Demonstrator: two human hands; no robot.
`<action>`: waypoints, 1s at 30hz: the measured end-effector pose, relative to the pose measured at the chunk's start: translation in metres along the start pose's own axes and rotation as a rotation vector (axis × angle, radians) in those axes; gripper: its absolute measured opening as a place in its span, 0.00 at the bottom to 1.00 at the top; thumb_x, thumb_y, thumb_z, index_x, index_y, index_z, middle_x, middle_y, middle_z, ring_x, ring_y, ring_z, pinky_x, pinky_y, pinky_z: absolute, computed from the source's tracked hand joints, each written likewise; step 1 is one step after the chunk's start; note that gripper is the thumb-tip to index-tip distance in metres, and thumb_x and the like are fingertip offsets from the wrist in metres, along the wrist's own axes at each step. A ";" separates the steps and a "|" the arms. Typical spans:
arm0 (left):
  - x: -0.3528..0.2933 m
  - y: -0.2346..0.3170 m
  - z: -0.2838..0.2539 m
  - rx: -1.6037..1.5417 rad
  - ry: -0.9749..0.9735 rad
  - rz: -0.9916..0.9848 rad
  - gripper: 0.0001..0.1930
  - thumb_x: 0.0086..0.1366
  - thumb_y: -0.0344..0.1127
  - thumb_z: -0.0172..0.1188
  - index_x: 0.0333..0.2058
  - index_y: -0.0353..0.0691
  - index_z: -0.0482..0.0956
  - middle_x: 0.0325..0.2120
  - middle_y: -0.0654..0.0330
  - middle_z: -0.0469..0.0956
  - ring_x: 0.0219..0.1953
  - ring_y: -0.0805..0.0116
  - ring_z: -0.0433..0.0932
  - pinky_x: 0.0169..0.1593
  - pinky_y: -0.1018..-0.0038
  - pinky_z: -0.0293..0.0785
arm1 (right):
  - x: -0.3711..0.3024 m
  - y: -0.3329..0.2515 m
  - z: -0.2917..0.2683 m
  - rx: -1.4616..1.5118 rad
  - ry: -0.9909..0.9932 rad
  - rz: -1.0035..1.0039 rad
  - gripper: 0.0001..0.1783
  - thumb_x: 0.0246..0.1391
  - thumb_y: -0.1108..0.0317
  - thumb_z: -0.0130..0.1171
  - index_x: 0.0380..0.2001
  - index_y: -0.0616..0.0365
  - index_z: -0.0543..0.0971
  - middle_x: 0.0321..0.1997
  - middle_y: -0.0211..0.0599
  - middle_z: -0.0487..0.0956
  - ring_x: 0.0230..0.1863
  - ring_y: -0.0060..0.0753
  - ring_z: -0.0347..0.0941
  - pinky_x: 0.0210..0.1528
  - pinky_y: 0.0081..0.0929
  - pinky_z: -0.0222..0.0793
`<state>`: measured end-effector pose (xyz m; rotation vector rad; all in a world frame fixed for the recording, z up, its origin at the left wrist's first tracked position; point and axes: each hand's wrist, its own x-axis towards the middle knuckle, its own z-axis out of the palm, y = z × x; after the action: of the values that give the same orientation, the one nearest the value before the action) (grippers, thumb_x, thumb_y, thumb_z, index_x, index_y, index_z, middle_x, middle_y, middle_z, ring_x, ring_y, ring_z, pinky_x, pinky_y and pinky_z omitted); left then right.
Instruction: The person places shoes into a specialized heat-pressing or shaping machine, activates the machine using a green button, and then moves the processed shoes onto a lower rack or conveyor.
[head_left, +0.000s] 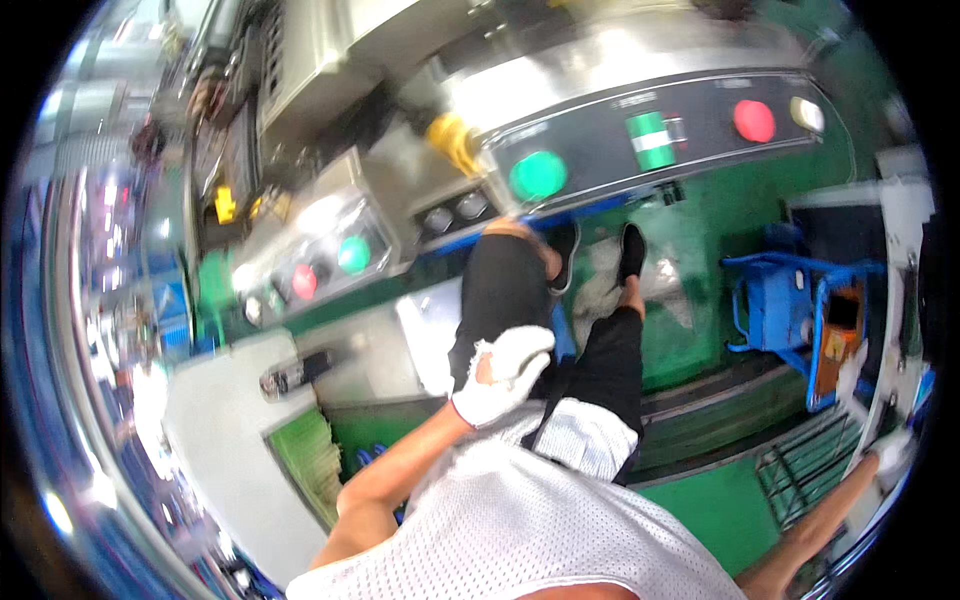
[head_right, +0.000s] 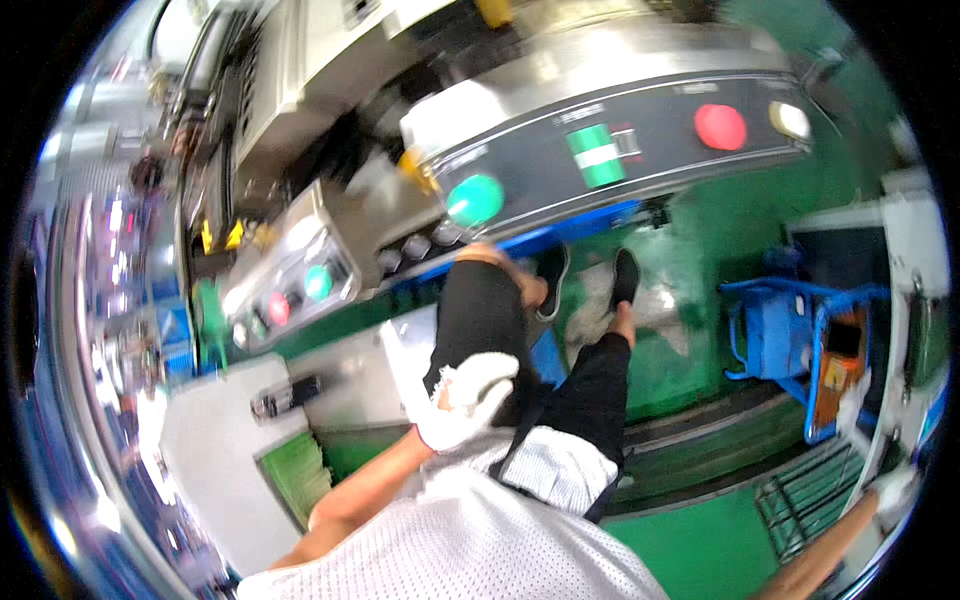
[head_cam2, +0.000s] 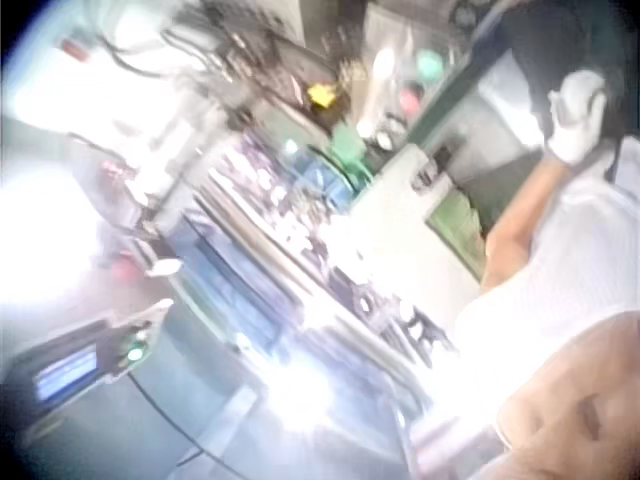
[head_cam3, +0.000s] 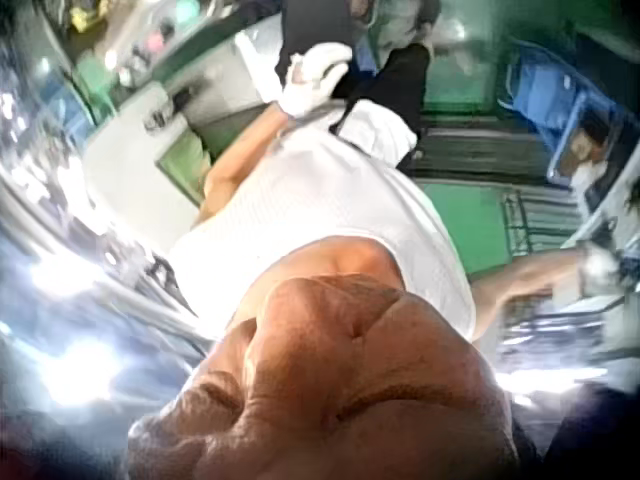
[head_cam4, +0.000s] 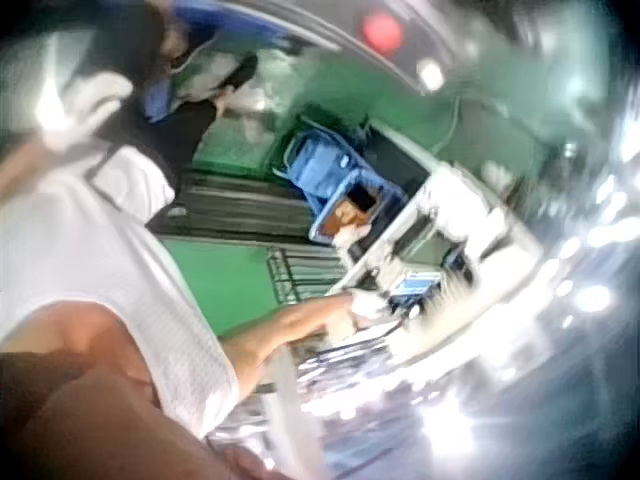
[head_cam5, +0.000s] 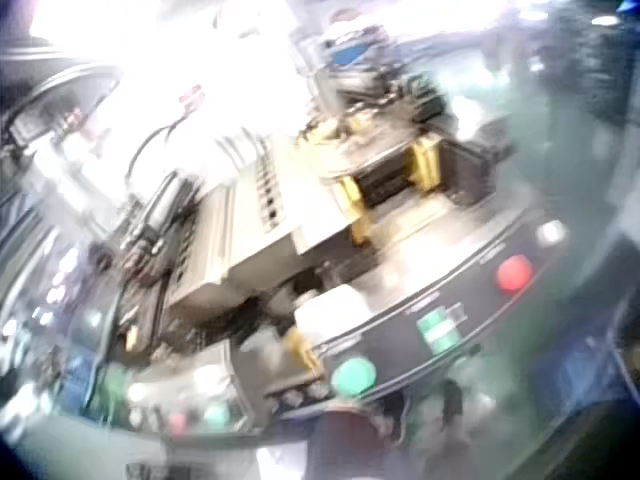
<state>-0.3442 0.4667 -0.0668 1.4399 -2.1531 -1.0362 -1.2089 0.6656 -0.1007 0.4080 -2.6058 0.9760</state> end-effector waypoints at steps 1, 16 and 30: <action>-0.018 -0.026 -0.003 -0.016 0.067 -0.036 0.10 0.66 0.28 0.65 0.46 0.36 0.84 0.46 0.49 0.84 0.51 0.49 0.83 0.57 0.59 0.79 | -0.053 -0.026 -0.004 0.120 -0.024 0.010 0.34 0.63 0.46 0.62 0.57 0.67 0.79 0.54 0.49 0.82 0.57 0.42 0.78 0.61 0.42 0.74; -0.483 -0.204 -0.143 0.338 0.554 -1.725 0.27 0.70 0.56 0.61 0.53 0.36 0.80 0.52 0.42 0.83 0.54 0.41 0.81 0.58 0.53 0.76 | -0.521 -0.329 0.092 0.431 -1.441 -0.062 0.39 0.71 0.57 0.60 0.74 0.68 0.60 0.73 0.50 0.69 0.66 0.44 0.75 0.63 0.40 0.78; -0.402 -0.155 -0.057 -0.195 0.473 -1.503 0.44 0.52 0.59 0.76 0.62 0.36 0.78 0.61 0.44 0.78 0.63 0.47 0.77 0.66 0.55 0.71 | -0.675 -0.497 -0.015 0.381 -1.872 -0.523 0.30 0.72 0.63 0.56 0.71 0.67 0.66 0.71 0.50 0.72 0.62 0.40 0.77 0.60 0.34 0.79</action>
<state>-0.0383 0.7737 -0.0996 2.7829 -0.3600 -0.9952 -0.4094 0.4166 -0.0705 3.1026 -2.9240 0.9973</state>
